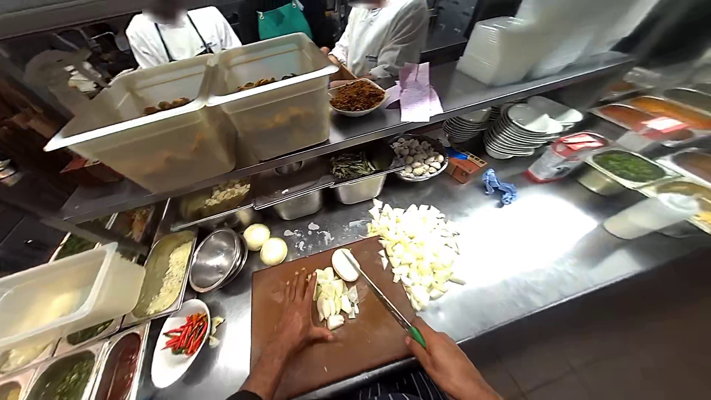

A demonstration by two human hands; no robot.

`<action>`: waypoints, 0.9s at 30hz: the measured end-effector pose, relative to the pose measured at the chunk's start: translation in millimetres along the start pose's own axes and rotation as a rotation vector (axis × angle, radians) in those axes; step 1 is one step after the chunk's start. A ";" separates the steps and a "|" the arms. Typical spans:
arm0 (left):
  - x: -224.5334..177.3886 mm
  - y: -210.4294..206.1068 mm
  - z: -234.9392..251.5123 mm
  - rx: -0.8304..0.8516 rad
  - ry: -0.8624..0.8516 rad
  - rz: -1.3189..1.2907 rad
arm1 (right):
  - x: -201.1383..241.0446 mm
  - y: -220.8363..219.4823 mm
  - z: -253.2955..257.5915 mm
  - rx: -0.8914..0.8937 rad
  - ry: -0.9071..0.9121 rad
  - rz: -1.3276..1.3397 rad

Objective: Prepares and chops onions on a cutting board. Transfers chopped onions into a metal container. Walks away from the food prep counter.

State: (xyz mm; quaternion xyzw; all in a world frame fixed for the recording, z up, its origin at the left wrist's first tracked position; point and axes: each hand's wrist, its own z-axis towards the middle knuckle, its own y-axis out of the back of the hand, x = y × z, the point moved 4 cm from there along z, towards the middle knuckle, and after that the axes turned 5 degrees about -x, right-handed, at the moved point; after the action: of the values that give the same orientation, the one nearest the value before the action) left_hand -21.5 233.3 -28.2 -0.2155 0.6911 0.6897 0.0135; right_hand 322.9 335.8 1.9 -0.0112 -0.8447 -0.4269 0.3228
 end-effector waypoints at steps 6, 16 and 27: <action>1.4 -38.3 23.6 -0.020 -0.246 -0.068 | 30.2 27.1 7.4 0.085 -0.036 -0.250; -132.7 -82.8 63.4 -0.236 -0.035 -0.117 | 48.8 91.8 73.9 0.184 0.004 -0.256; -223.2 -107.9 139.6 -0.362 -0.009 -0.075 | -88.8 62.7 35.0 -0.453 -0.199 0.632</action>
State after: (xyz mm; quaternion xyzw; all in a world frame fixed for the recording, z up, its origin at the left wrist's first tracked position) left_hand 176.1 434.3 -66.7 -0.2372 0.5473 0.8027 0.0032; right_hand 392.9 423.9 -17.6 -0.3828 -0.7111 -0.4789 0.3442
